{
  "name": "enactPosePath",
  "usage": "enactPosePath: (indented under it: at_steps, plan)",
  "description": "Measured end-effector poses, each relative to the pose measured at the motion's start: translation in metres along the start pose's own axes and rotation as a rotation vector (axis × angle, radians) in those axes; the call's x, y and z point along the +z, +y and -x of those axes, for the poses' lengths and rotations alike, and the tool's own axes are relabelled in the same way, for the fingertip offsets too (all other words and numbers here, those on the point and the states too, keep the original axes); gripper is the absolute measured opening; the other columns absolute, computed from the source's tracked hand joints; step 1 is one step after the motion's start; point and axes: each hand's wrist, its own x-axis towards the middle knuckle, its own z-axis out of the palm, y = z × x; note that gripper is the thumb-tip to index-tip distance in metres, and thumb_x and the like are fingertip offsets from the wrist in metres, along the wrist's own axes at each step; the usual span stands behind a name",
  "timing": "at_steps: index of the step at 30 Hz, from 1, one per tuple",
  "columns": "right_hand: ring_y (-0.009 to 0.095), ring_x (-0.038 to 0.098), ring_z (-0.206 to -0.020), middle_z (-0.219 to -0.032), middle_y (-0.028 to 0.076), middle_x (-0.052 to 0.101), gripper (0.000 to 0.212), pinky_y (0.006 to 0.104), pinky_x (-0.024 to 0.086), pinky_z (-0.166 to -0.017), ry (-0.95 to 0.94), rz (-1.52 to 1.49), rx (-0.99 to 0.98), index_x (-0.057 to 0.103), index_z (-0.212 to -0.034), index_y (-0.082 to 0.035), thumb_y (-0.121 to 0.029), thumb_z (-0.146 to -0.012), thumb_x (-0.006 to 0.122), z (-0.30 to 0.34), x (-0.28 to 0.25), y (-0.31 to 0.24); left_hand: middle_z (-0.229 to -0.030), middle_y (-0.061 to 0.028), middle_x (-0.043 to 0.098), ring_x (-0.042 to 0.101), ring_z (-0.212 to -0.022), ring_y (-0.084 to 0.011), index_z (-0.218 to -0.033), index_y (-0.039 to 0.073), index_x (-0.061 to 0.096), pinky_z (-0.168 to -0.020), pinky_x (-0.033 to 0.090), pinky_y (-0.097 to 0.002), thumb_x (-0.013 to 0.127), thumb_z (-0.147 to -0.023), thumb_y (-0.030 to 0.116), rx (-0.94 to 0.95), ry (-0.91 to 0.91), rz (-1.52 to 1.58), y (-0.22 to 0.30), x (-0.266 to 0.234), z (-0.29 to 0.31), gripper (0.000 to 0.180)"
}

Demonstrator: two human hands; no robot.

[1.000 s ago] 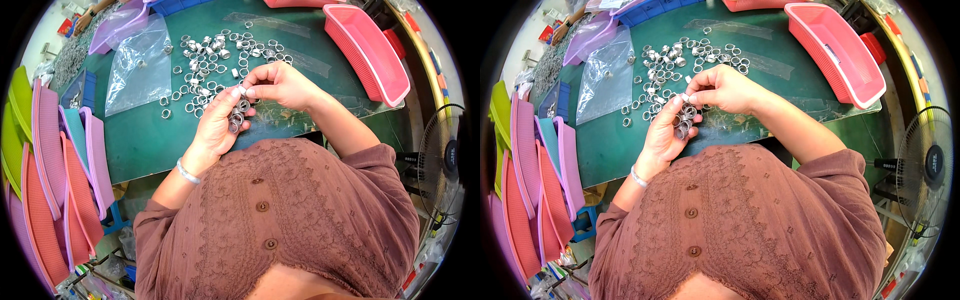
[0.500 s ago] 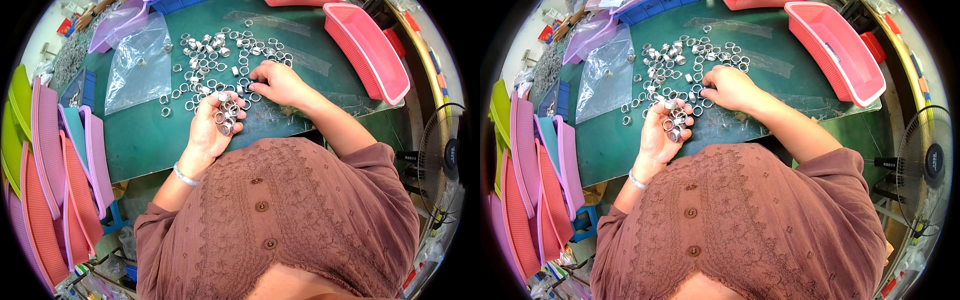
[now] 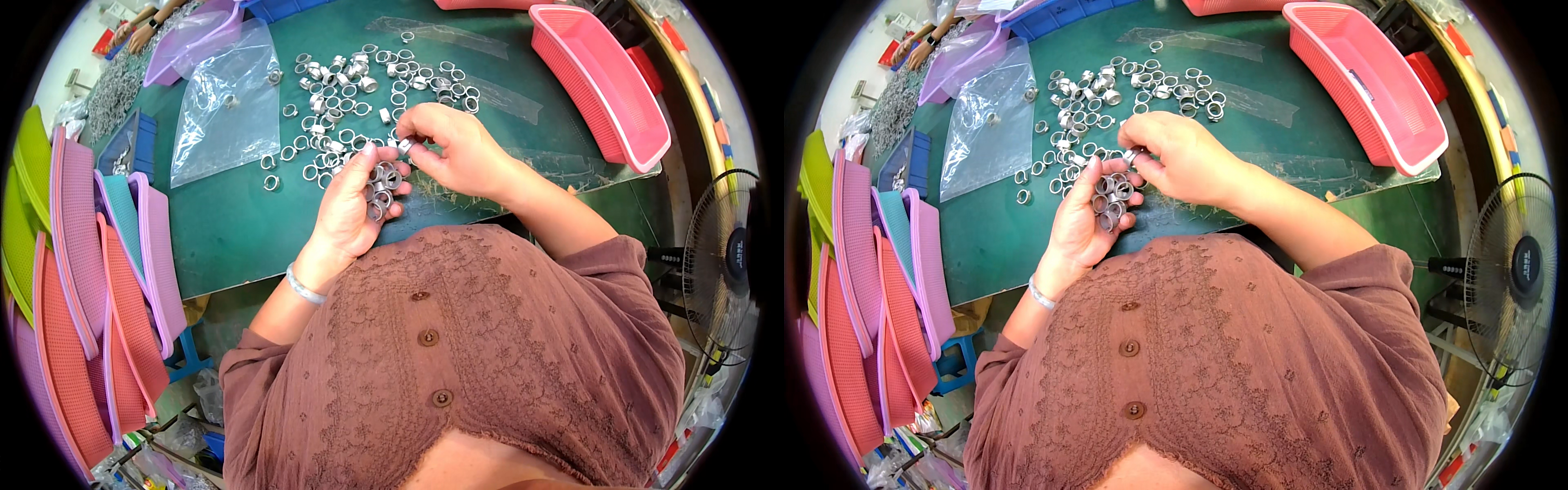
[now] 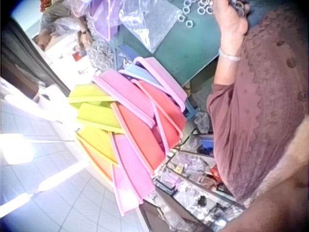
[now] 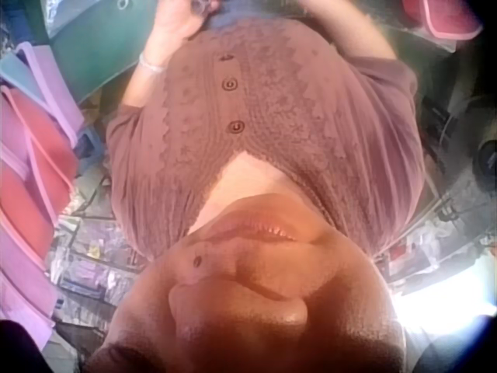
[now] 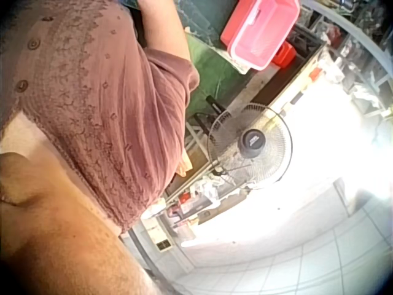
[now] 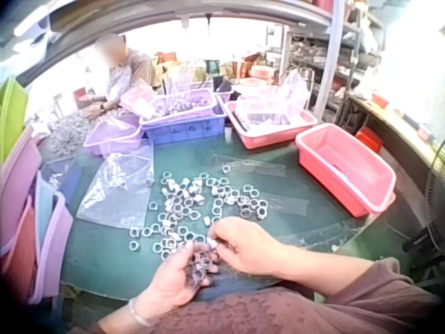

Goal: The person places metal rings into a plastic bag, seals the bag, and then takes more metal rings and stacks them by hand before putting them into another bag.

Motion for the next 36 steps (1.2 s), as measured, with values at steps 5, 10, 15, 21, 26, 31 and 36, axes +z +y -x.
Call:
enactPosePath:
  at_steps: [5,10,15,21,26,31,36]
  plan:
    - [0.032,0.058,-0.086,-0.091,0.013,0.059,0.026,0.0396,0.049,-0.072,-0.009,0.065,-0.124,0.055,-0.1,-0.004,-0.001,-0.075,0.06,0.0,0.002,-0.012,-0.091,-0.0043,0.062,0.061,-0.073,-0.0143,-0.101,0.007,0.059,-0.053,0.047,-0.0252,0.053,-0.093,0.036,0.0,-0.047,-0.007,0.001,0.01,0.001,0.031]
    - [0.021,0.058,-0.077,-0.09,0.009,0.059,0.037,0.0308,0.047,-0.066,-0.033,-0.066,-0.058,0.056,-0.107,-0.003,-0.001,-0.072,0.068,0.0,-0.004,-0.007,-0.089,-0.0058,0.062,0.061,-0.072,-0.0155,-0.1,0.007,0.057,-0.054,0.048,-0.0261,0.053,-0.093,0.032,-0.019,-0.06,0.032,-0.001,0.007,0.002,0.026]
    - [0.028,0.059,-0.084,-0.095,0.012,0.059,0.028,0.0367,0.049,-0.073,-0.12,0.037,0.18,0.059,-0.102,-0.002,-0.011,-0.076,0.066,0.007,-0.018,0.013,-0.09,-0.0093,0.061,0.061,-0.075,-0.0185,-0.103,0.005,0.056,-0.055,0.049,-0.0273,0.051,-0.093,0.033,0.005,-0.071,0.215,0.002,-0.007,0.001,0.031]
    - [0.033,0.057,-0.091,-0.094,0.014,0.059,0.023,0.0388,0.047,-0.08,-0.208,0.123,0.187,0.062,-0.098,-0.002,-0.011,-0.077,0.064,0.019,-0.011,0.027,-0.096,-0.0109,0.063,0.062,-0.081,-0.0214,-0.109,0.005,0.056,-0.059,0.052,-0.0305,0.043,-0.094,0.037,-0.025,-0.118,0.243,0.003,-0.014,-0.001,0.038]
    - [0.031,0.055,-0.096,-0.096,0.012,0.057,0.024,0.038,0.047,-0.08,-0.226,0.188,0.139,0.062,-0.099,-0.004,-0.012,-0.076,0.065,0.02,-0.009,0.021,-0.106,-0.0131,0.062,0.062,-0.093,-0.0264,-0.117,0.005,0.054,-0.069,0.055,-0.0365,0.038,-0.095,0.036,-0.039,-0.159,0.293,0.003,-0.014,0.0,0.041]
    - [0.03,0.055,-0.095,-0.094,0.011,0.055,0.024,0.0387,0.047,-0.08,-0.243,0.341,0.15,0.062,-0.097,-0.005,-0.014,-0.075,0.066,0.02,-0.008,0.018,-0.115,-0.0145,0.059,0.06,-0.102,-0.0291,-0.121,0.006,0.052,-0.081,0.053,-0.0443,0.035,-0.096,0.036,-0.049,-0.195,0.357,0.003,-0.012,-0.001,0.043]
    - [0.031,0.055,-0.094,-0.096,0.012,0.056,0.024,0.0377,0.046,-0.079,-0.084,0.364,0.165,0.059,-0.099,-0.004,-0.01,-0.076,0.065,0.023,-0.013,0.022,-0.119,-0.0169,0.056,0.057,-0.107,-0.0325,-0.124,0.006,0.048,-0.087,0.05,-0.0486,0.035,-0.097,0.037,-0.048,-0.216,0.382,0.003,-0.007,-0.002,0.043]
